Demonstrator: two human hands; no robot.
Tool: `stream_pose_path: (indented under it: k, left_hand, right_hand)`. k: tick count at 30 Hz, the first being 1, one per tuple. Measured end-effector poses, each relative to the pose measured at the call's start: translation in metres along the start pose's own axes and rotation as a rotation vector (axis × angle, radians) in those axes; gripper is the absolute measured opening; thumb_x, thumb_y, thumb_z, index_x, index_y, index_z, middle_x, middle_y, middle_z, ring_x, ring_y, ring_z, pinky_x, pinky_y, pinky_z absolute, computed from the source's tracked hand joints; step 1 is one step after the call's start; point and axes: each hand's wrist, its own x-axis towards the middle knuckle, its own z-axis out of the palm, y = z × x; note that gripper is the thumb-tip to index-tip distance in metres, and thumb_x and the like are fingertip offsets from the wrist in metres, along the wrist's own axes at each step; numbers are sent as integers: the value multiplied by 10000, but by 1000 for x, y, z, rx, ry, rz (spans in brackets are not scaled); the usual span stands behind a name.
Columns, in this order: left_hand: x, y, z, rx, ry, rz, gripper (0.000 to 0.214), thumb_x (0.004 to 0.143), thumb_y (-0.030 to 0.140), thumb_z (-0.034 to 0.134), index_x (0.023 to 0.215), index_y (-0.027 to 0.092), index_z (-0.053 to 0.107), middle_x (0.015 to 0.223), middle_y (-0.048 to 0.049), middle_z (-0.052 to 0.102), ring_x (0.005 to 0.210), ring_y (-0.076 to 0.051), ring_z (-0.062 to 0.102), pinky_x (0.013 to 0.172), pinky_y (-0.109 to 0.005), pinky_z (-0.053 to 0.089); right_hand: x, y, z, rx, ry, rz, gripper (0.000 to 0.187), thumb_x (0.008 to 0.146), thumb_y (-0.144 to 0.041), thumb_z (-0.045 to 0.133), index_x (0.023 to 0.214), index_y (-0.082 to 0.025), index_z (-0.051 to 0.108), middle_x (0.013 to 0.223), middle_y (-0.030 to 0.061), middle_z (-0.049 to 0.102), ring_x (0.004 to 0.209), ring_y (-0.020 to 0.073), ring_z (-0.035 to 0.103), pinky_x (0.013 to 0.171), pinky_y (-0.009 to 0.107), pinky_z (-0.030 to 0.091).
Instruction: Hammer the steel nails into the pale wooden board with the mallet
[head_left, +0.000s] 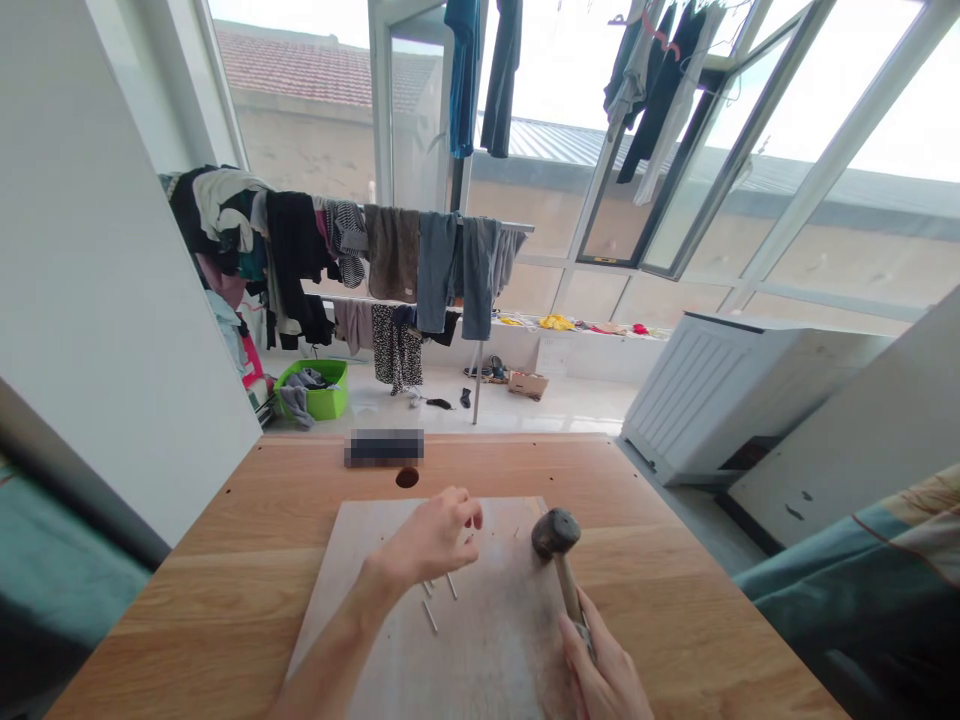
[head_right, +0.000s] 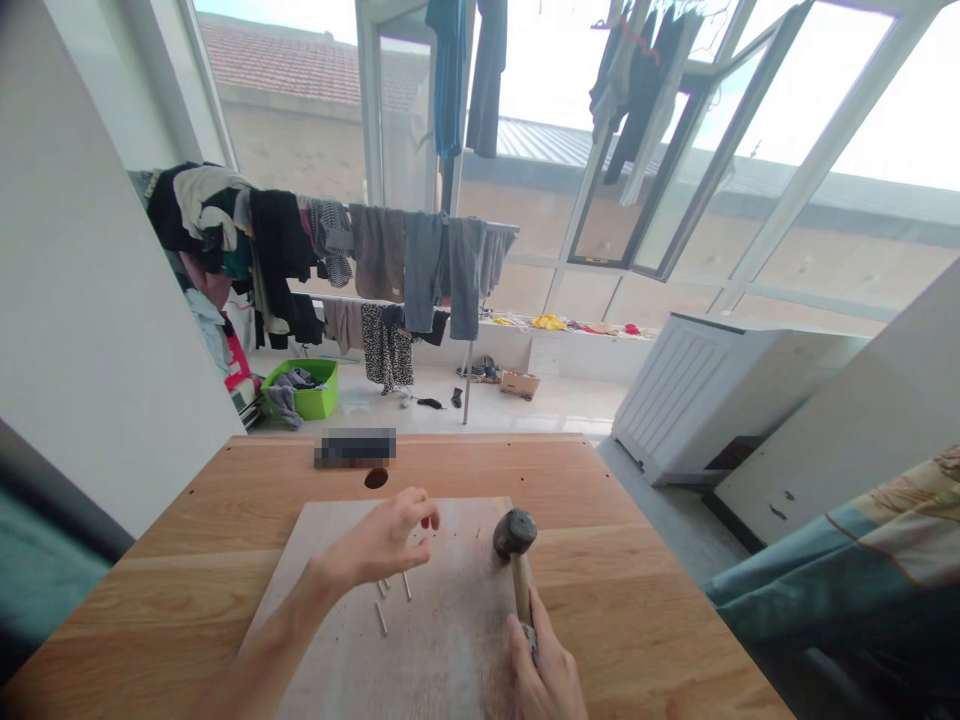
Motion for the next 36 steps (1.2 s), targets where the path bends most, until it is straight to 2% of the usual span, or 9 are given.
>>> stream_pose_path:
  k: [2,4,9,12,14,18,21,25,36]
  left_hand:
    - [-11,-2,-7,97,-117,-8,250,679,137,677,913,228,672,994,-34,594,892,-214,597,773,-299,465]
    - [-19,-4,-2,186,-192,-7,256,629,120,715,858,226,673,1001,-46,583,908,-238,587,763,-318,461]
    - [-20,-7,19,283,-244,59,227,584,22,700,552,189,550,927,-55,606,905,-246,574,747,-323,443]
    - [-13,-9,21,215,-195,86,192,619,29,677,586,193,584,862,-40,640,871,-228,596,771,-313,450]
    - [-6,-11,23,64,-103,72,141,682,64,657,700,204,652,803,-14,665,812,-198,615,755,-288,457]
    - [14,-15,41,-326,229,-35,200,827,161,598,981,231,705,838,14,718,752,-142,639,741,-247,475]
    - [25,-18,60,-411,347,-73,182,867,200,591,991,228,721,890,-8,749,794,-155,668,775,-270,489]
    - [27,-22,76,-301,315,-17,173,839,125,611,906,221,738,879,-22,759,843,-183,670,838,-306,492]
    - [25,-27,78,-220,259,36,219,813,58,597,915,209,719,886,-8,741,804,-161,653,819,-268,488]
  right_hand:
    - [-1,1,2,6,4,7,709,938,-647,343,1403,-169,581,580,25,717,696,277,774,566,277,561]
    - [-1,2,3,12,0,11,705,944,-636,337,1409,-163,575,559,27,709,691,282,772,568,281,560]
    - [-2,-1,2,43,4,31,679,936,-617,386,1410,-170,574,504,10,691,573,277,740,527,296,550]
    - [-3,-4,3,50,-23,52,721,942,-641,347,1437,-155,541,467,-10,664,456,252,693,503,295,542]
    - [-3,-5,2,38,-41,61,742,944,-660,319,1450,-159,526,472,-13,663,446,242,688,509,288,543]
    - [-3,-6,-2,40,-41,43,703,933,-658,361,1400,-182,586,574,21,728,611,276,751,554,289,556]
    - [-1,-6,-5,49,-13,7,640,918,-638,416,1324,-206,655,729,50,786,776,298,773,627,291,574]
    - [1,-5,-5,39,15,-3,623,892,-647,446,1281,-224,687,845,63,806,843,303,772,656,292,582]
    - [-3,-2,-4,33,-28,41,708,922,-670,382,1378,-176,608,623,45,745,639,275,744,536,272,541]
